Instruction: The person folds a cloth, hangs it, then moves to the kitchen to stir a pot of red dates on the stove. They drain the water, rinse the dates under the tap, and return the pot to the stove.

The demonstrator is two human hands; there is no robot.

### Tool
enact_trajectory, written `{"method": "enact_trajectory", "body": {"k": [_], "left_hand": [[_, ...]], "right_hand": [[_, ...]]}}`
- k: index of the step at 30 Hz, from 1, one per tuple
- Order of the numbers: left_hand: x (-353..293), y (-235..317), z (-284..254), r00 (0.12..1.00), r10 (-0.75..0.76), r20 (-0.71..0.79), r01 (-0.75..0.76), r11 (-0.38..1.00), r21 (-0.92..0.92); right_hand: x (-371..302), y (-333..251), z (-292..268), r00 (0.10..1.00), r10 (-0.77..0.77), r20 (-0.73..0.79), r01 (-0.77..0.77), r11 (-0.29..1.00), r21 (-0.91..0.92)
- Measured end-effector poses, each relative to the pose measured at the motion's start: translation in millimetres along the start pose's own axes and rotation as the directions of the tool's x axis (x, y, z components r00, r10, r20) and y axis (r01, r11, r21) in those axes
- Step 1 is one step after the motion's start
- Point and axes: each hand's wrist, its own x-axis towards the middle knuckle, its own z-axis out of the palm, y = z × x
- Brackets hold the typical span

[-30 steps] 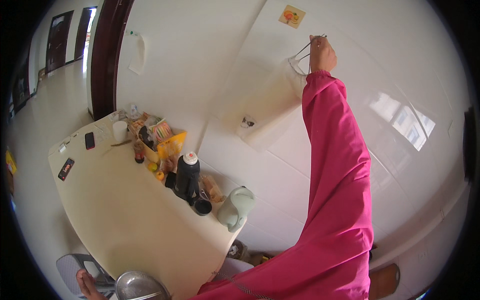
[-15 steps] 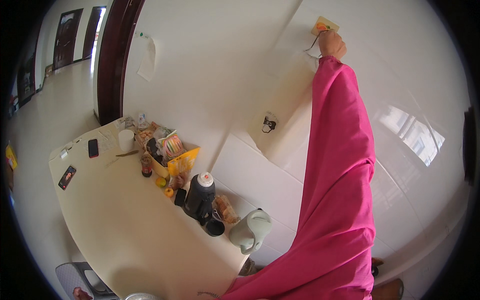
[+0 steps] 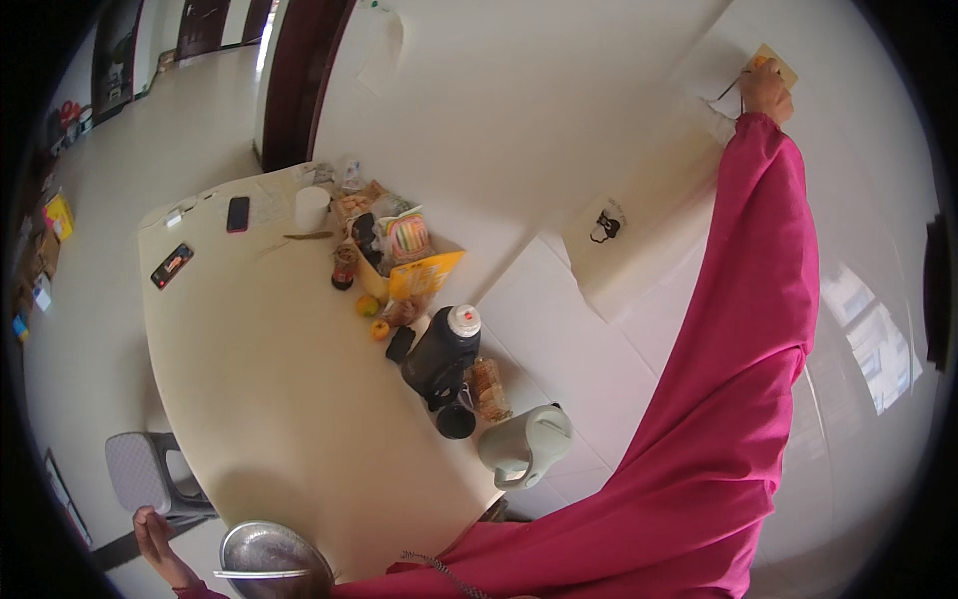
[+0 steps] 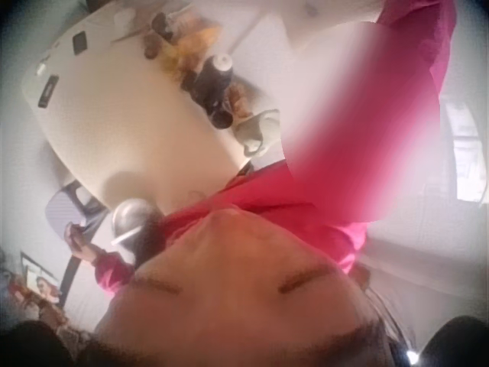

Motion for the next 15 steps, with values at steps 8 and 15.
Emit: {"method": "enact_trajectory", "body": {"k": [8,15], "left_hand": [[-21,11,-28,0.998,0.001,-0.056,-0.002,1.000,-0.028],[-21,-3,-57,0.992,-0.119,-0.043,0.114,0.988,-0.102]], "right_hand": [[-7,15,11,0.979,-0.019,0.202,-0.022,0.980,0.197],[-19,44,1,0.944,-0.202,0.261,0.099,0.928,0.360]]}}
